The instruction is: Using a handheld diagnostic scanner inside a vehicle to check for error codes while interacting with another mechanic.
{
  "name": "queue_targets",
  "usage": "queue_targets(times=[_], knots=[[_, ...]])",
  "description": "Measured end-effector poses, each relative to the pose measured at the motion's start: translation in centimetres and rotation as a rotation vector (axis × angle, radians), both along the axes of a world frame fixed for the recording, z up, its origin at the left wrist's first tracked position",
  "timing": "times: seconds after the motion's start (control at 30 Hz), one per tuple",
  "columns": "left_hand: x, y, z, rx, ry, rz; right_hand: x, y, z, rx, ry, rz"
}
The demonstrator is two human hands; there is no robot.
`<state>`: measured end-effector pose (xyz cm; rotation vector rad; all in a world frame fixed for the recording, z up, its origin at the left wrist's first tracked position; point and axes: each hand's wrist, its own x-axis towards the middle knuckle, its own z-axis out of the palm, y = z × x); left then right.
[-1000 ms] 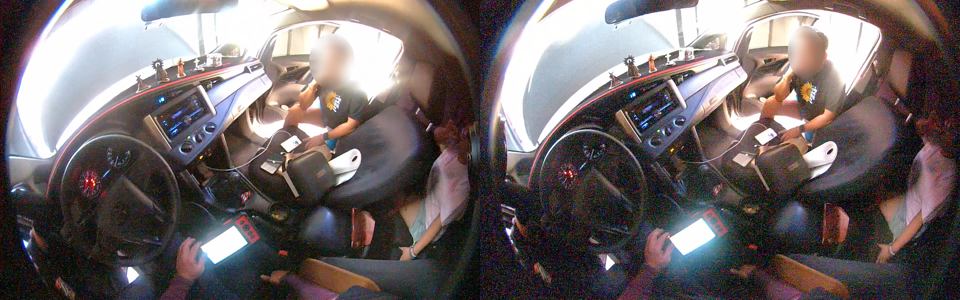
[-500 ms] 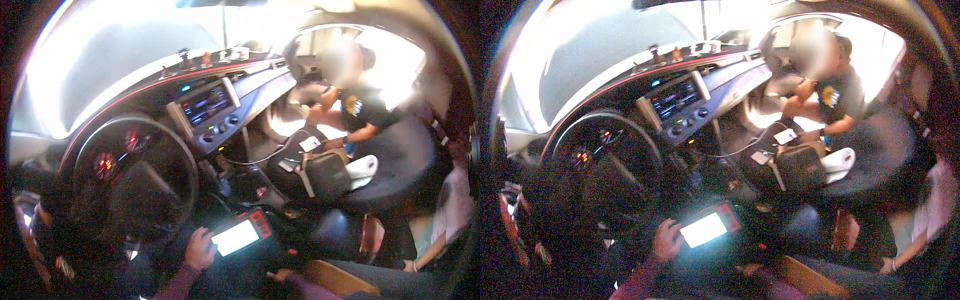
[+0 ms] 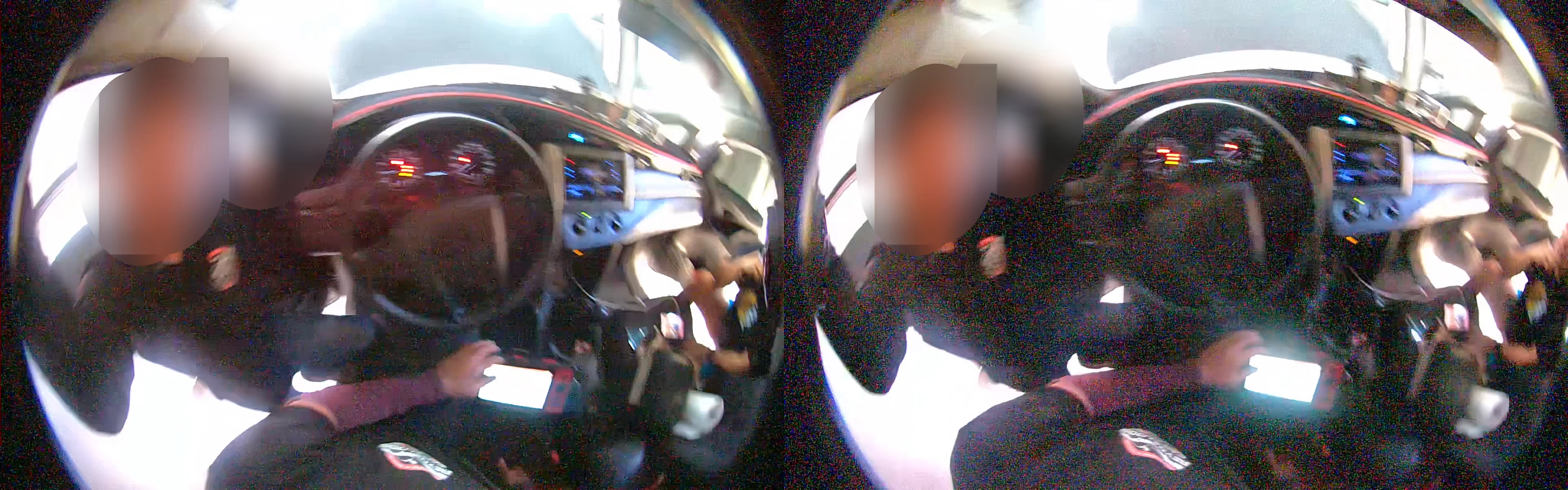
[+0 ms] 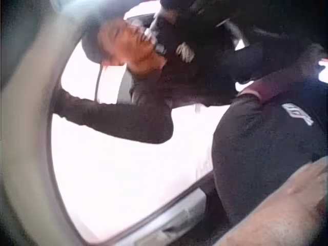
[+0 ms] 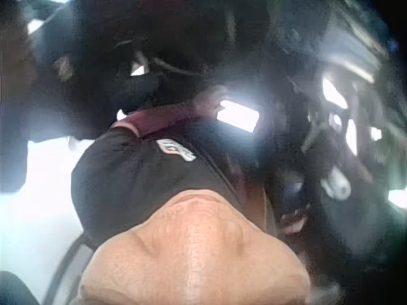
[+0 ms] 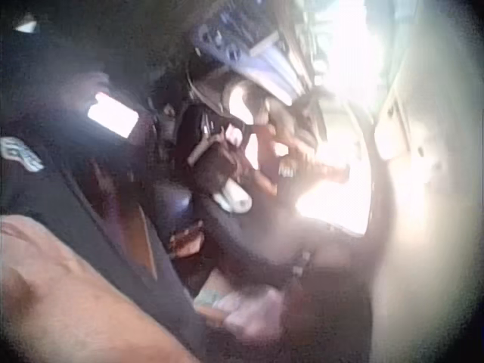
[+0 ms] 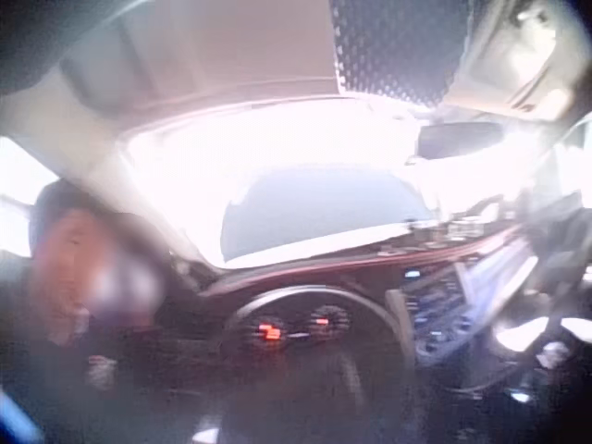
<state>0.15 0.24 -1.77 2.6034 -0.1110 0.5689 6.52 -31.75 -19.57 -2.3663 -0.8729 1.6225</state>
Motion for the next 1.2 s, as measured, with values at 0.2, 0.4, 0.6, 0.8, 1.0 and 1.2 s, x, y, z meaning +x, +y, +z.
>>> queue_targets(times=[0.2, 0.4, 0.6, 0.8, 1.0, 1.2], knots=[[0.1, -0.6, 1.0, -0.033, 0.033, 0.055, 1.6, 8.6, 0.2, 0.012, -0.016, 0.247], [0.0, -0.2, 1.4, -0.068, 0.094, 0.043, 3.0, 8.8, 0.6, -0.048, -0.033, 0.249], [-0.1, -0.7, 2.1, -0.097, 0.126, 0.044, 3.5, 8.3, 0.8, -0.101, -0.044, 0.235], [-0.4, -0.7, 1.9, -0.090, 0.110, 0.042, 3.6, 7.8, 1.1, -0.156, -0.050, 0.209], [0.1, -0.9, 0.3, -0.116, 0.080, -0.006, 2.6, 5.3, -0.2, -0.223, 0.007, 0.136], [-0.3, 0.2, 1.2, -0.043, -0.015, 0.090, 0.3, -3.3, -1.7, -0.350, 0.064, -0.075]])
